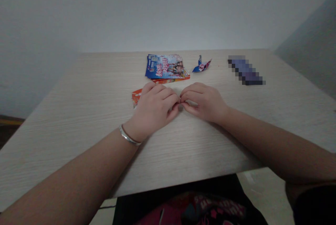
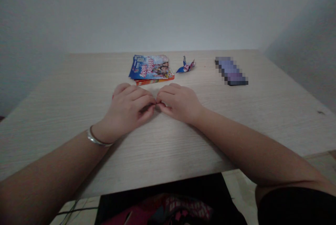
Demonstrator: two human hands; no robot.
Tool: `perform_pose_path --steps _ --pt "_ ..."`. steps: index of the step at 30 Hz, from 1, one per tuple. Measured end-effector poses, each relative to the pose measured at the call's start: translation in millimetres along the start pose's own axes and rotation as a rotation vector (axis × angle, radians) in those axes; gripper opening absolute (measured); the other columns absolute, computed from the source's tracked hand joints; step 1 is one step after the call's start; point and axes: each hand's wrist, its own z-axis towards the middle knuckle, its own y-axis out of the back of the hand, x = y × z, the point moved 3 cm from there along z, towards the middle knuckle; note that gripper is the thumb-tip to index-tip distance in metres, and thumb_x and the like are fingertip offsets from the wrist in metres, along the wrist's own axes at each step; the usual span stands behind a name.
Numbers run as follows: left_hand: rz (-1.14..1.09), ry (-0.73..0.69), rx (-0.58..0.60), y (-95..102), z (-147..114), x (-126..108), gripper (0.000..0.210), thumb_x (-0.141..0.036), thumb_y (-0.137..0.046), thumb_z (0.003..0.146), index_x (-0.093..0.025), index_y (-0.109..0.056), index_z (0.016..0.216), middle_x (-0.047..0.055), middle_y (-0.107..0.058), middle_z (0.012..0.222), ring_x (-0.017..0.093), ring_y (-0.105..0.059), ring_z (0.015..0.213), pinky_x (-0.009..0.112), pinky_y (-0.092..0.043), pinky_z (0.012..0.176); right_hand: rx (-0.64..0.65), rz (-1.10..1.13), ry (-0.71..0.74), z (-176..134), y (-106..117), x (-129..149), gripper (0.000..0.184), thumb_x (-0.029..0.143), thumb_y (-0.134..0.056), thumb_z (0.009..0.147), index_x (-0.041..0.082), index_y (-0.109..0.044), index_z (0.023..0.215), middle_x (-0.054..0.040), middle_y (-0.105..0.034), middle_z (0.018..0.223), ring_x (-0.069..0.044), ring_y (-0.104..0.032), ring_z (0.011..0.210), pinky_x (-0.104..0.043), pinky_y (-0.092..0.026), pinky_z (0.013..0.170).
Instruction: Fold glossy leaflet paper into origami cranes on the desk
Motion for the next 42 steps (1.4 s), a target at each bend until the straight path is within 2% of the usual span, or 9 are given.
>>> perform_pose_path --steps 5,12,21,25,33,38,42 --pt "0.056 -0.035 -0.059 0.3 2 -2 0.01 -0.023 -0.059 0.09 -0.021 -0.064 0.082 0.002 -0.071 0.084 0.022 -0.059 0.081 0.042 -0.039 0.08 -0.027 0.065 0.023 2 0 4 0.012 0.019 -0.059 0.089 0.022 -0.069 0.083 -0.0042 -0.077 0.093 -0.021 -0.068 0.089 -0.034 -0.054 0.082" --pt "0.093 -0.07 -0.019 -0.4 0 2 0.009 -0.022 -0.058 0.087 -0.021 -0.061 0.078 0.002 -0.07 0.082 0.022 -0.059 0.08 0.042 -0.039 0.08 -0.042 0.221 -0.012 -2 -2 -5 0.009 0.018 -0.06 0.084 0.023 -0.065 0.08 -0.0014 -0.077 0.086 -0.019 -0.069 0.084 -0.034 -0.054 0.081" --pt "0.05 -0.048 0.149 0.4 -4 16 0.014 -0.022 -0.053 0.089 -0.021 -0.066 0.083 0.005 -0.072 0.087 0.025 -0.062 0.086 0.044 -0.039 0.082 -0.023 0.442 -0.154 -12 7 -24 0.007 0.016 -0.061 0.077 0.024 -0.062 0.077 -0.0027 -0.077 0.089 -0.018 -0.07 0.082 -0.033 -0.055 0.077" --pt "0.051 -0.01 0.217 5.2 -6 22 0.013 -0.023 -0.054 0.087 -0.021 -0.064 0.077 0.006 -0.071 0.086 0.025 -0.062 0.084 0.044 -0.04 0.082 0.013 0.522 -0.174 -15 7 -31 0.008 0.015 -0.063 0.077 0.023 -0.061 0.076 -0.0032 -0.077 0.092 -0.018 -0.07 0.084 -0.032 -0.055 0.077" --pt "0.025 -0.012 0.284 4.1 -10 29 0.009 -0.022 -0.057 0.083 -0.021 -0.064 0.077 0.005 -0.07 0.083 0.023 -0.062 0.082 0.042 -0.041 0.084 0.083 0.593 -0.165 -18 4 -40 0.006 0.017 -0.065 0.078 0.022 -0.062 0.077 -0.0033 -0.075 0.095 -0.017 -0.07 0.087 -0.03 -0.055 0.074" --pt "0.081 -0.017 0.32 2.1 -12 34 0.01 -0.024 -0.058 0.085 -0.022 -0.068 0.086 0.004 -0.072 0.087 0.023 -0.063 0.082 0.04 -0.04 0.085 0.109 0.633 -0.248 -24 5 -50 0.004 0.02 -0.067 0.079 0.022 -0.063 0.078 -0.0034 -0.074 0.095 -0.017 -0.069 0.09 -0.03 -0.056 0.076" --pt "0.1 -0.008 0.393 0.3 -13 39 0.007 -0.024 -0.06 0.084 -0.023 -0.066 0.081 0.002 -0.07 0.08 0.02 -0.061 0.076 0.038 -0.04 0.084 0.155 0.701 -0.311 -30 5 -58 0.007 0.024 -0.069 0.079 0.022 -0.062 0.078 -0.0042 -0.074 0.097 -0.016 -0.069 0.089 -0.029 -0.056 0.074"
